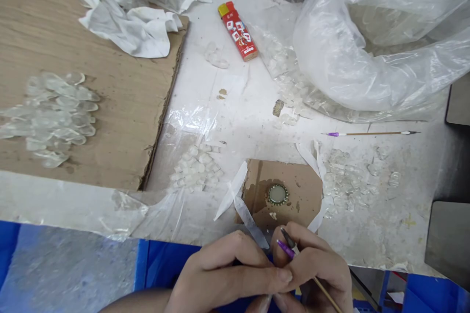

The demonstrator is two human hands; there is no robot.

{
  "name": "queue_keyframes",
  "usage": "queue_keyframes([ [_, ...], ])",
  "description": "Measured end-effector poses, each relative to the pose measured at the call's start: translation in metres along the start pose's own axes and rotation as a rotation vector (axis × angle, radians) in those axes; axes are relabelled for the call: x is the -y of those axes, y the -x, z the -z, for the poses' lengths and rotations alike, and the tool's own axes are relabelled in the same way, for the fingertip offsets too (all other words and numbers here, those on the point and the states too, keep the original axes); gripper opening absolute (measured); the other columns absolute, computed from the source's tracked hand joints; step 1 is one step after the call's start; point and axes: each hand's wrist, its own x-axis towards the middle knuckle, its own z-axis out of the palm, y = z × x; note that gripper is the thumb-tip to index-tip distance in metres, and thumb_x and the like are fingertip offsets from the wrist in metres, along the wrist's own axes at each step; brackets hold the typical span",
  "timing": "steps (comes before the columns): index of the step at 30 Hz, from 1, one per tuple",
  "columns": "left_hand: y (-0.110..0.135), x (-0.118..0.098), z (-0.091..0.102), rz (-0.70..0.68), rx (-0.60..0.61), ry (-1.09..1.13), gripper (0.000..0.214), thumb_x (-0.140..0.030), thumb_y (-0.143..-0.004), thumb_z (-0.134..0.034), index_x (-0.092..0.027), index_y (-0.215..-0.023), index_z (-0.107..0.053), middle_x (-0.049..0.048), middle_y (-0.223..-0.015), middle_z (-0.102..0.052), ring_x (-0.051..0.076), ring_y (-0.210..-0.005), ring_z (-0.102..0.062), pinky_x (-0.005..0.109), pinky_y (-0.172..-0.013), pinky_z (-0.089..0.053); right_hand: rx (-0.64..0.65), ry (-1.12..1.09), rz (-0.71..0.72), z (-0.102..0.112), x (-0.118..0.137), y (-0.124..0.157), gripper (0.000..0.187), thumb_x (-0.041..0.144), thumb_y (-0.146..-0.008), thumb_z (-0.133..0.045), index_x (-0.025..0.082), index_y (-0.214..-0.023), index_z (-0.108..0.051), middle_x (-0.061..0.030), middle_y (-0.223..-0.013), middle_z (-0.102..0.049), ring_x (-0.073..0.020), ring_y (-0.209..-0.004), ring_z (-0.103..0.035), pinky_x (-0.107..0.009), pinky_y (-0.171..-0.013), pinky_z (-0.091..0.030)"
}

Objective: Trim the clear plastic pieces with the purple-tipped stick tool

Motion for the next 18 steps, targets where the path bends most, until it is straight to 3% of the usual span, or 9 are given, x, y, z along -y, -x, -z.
queue_keyframes([
  [4,0.001,-0.001,0.002,0.030,0.035,0.025,0.045,-0.013,-0.102,-0.072,-0.031,-0.143,-0.072,0.0065,-0.100,-0.082,0.018,-0.080,-0.083,0.022,-0.072,-0.070,0.037,0.013,0.028,0.008,0.009,-0.004,0.011,0.023,-0.091,-0.080,0.033,-0.093,-0.078,-0.0014,-0.075,-0.067,-0.0169,-0.053,-0.058,-0.027,-0.048,-0.050],
  [8,-0.001,-0.003,0.005,0.058,0.017,0.035,0.040,-0.018,-0.099,-0.078,-0.031,-0.138,-0.076,0.0075,-0.102,-0.086,0.019,-0.077,-0.083,0.021,-0.070,-0.071,0.094,0.083,-0.002,0.022,0.010,-0.002,0.009,0.024,-0.091,-0.084,0.031,-0.097,-0.084,-0.0080,-0.095,-0.078,-0.0179,-0.064,-0.070,-0.027,-0.055,-0.058],
  [10,-0.002,-0.003,0.006,0.082,0.022,0.044,0.036,-0.019,-0.099,-0.079,-0.031,-0.132,-0.079,0.0076,-0.102,-0.087,0.019,-0.075,-0.083,0.021,-0.068,-0.071,0.103,0.047,-0.006,0.024,0.010,-0.002,0.008,0.025,-0.090,-0.085,0.030,-0.096,-0.084,-0.0075,-0.096,-0.075,-0.0164,-0.063,-0.069,-0.026,-0.055,-0.058],
  [13,-0.003,-0.004,0.006,0.089,0.017,0.066,0.032,-0.020,-0.099,-0.080,-0.031,-0.129,-0.081,0.0076,-0.101,-0.087,0.019,-0.074,-0.084,0.022,-0.066,-0.070,0.106,-0.067,0.012,0.018,0.011,-0.008,0.004,0.026,-0.094,-0.080,0.028,-0.091,-0.081,-0.0013,-0.081,-0.063,-0.0132,-0.057,-0.061,-0.022,-0.051,-0.052],
  [15,-0.003,-0.005,0.006,0.089,0.015,0.067,0.030,-0.019,-0.099,-0.079,-0.029,-0.127,-0.082,0.0076,-0.101,-0.087,0.019,-0.075,-0.084,0.021,-0.067,-0.070,0.112,-0.125,0.020,0.012,0.011,-0.012,0.010,0.029,-0.098,-0.076,0.028,-0.089,-0.078,0.0009,-0.077,-0.056,-0.0124,-0.056,-0.057,-0.021,-0.049,-0.049],
  [18,-0.004,-0.005,0.006,0.080,0.017,0.066,0.027,-0.016,-0.098,-0.080,-0.026,-0.124,-0.083,0.0077,-0.098,-0.087,0.018,-0.074,-0.084,0.020,-0.067,-0.070,0.088,-0.137,0.023,0.007,0.010,-0.012,0.011,0.032,-0.099,-0.076,0.028,-0.089,-0.077,0.0004,-0.076,-0.055,-0.0136,-0.057,-0.056,-0.023,-0.050,-0.048],
])
